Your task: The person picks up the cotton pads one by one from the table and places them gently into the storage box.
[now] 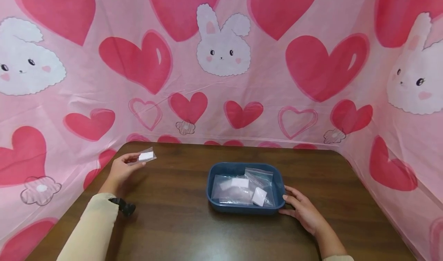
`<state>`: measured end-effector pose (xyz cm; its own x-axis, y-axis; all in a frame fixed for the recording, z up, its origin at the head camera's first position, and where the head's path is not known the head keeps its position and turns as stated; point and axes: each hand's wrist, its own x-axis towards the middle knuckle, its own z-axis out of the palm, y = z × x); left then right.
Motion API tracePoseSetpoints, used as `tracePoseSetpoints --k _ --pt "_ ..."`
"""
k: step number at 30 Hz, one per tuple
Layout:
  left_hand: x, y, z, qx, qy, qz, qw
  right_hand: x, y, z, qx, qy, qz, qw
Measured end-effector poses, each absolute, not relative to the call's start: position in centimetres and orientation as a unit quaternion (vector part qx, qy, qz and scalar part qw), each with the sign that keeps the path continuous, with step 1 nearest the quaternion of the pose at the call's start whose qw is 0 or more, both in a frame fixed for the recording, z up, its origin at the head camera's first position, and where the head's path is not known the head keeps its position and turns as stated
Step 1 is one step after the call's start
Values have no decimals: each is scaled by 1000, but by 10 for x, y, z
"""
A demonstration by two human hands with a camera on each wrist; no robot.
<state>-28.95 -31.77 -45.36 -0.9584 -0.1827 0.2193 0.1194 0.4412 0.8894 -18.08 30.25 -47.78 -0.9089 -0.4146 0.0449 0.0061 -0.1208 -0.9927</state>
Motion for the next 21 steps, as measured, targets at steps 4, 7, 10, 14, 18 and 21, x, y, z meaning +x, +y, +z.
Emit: tracePoseSetpoints --k 4,7,10,14,18,21 --pt "-292 -320 -456 38 -858 -490 147 -181 302 -478 -167 640 -736 145" --pt "-293 -322 -457 48 -872 -466 139 -181 301 -478 -158 646 -734 138" --pt "-293 -324 -459 52 -881 -453 128 -182 301 -477 -145 653 -731 135" --pt "-295 -326 -462 42 -889 -441 118 -182 301 -478 -152 649 -733 134" --pt "-298 -327 -465 33 -901 -418 109 -182 302 -479 -167 637 -739 139" --pt "-300 -327 -466 27 -911 -400 94 -182 302 -480 -172 633 -742 142"
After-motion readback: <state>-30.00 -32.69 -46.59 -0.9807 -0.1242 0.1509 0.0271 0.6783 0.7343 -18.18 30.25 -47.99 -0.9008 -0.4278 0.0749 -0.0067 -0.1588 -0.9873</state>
